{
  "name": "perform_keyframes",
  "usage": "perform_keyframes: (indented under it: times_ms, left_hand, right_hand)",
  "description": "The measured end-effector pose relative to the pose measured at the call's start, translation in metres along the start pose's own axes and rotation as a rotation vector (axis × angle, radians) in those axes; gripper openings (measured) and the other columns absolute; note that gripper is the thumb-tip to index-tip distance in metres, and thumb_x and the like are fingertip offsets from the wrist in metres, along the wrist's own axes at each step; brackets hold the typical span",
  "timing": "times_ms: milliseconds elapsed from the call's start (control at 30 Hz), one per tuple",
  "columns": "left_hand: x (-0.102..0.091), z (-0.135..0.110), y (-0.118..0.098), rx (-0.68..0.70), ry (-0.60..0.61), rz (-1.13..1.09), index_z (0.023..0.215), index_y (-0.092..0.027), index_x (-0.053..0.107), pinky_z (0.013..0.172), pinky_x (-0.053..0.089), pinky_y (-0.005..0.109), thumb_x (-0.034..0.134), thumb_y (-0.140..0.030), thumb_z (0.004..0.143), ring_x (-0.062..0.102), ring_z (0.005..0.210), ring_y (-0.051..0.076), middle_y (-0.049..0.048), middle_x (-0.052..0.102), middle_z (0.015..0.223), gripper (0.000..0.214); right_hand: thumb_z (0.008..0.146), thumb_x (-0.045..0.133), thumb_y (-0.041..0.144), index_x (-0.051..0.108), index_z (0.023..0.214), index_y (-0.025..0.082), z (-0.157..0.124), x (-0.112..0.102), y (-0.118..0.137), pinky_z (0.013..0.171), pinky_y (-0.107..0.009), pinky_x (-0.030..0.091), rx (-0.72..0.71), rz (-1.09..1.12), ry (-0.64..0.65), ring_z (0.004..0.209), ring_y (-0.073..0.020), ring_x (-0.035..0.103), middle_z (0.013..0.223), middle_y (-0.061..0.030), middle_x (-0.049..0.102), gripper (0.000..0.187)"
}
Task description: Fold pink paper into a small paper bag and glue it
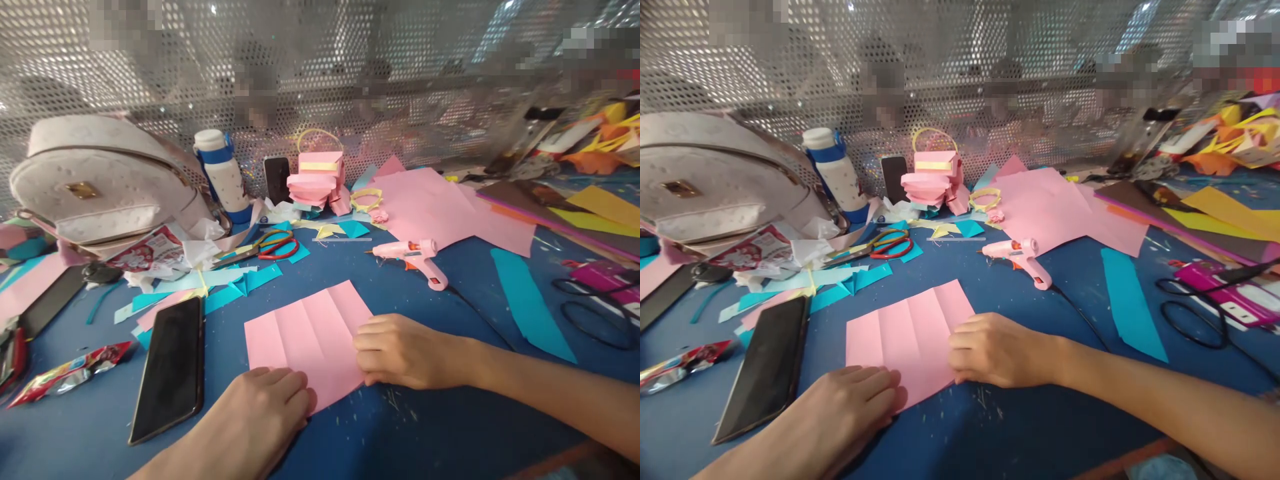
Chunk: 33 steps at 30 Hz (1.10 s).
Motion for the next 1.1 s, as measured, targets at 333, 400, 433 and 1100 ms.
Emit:
perform_keyframes:
  times_ms: [333,400,433,1100]
  left_hand:
    - [0.004,0.001,0.023,-0.153,0.135,-0.185,0.086,-0.023,0.054,0.065,0.044,0.031,0.041,-0.027,0.101,0.064,0.074,0.019,-0.0021,0.066,0.085,0.019]
    - [0.002,0.0,0.022,-0.168,0.14,-0.137,0.087,-0.023,0.055,0.064,0.045,0.032,0.042,-0.024,0.1,0.065,0.073,0.02,-0.0006,0.067,0.085,0.019]
    - [0.001,0.0,0.02,-0.166,0.134,-0.117,0.087,-0.022,0.056,0.063,0.046,0.032,0.042,-0.021,0.099,0.065,0.073,0.021,0.0001,0.067,0.086,0.018]
    - [-0.006,-0.028,0.018,-0.245,-0.286,0.314,0.09,-0.022,0.054,0.051,0.041,0.031,0.041,-0.019,0.1,0.063,0.061,0.018,-0.0018,0.062,0.074,0.016]
  right_hand:
    - [0.106,0.028,0.037,0.049,0.08,0.019,-0.003,0.0,-0.015,0.07,-0.032,0.027,0.126,0.019,-0.014,0.073,-0.0172,0.041,0.08,-0.001,0.055,0.038]
    - [0.105,0.028,0.035,0.05,0.08,0.019,-0.003,-0.002,-0.014,0.07,-0.033,0.027,0.138,-0.008,-0.036,0.073,-0.0174,0.042,0.081,-0.0014,0.055,0.038]
    - [0.105,0.029,0.035,0.05,0.079,0.019,-0.004,-0.003,-0.014,0.07,-0.033,0.027,0.144,-0.027,-0.044,0.073,-0.0175,0.042,0.081,-0.0016,0.055,0.037]
    - [0.101,0.034,0.023,0.051,0.08,0.019,-0.003,-0.003,-0.01,0.07,-0.034,0.027,0.166,-0.111,-0.062,0.073,-0.0179,0.04,0.08,-0.0017,0.054,0.027]
Point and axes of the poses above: each hand's wrist, its own z-axis towards the middle knuckle, its own x-axis out of the palm, y = z × x, the point moved 10 cm from there along z, towards the middle knuckle
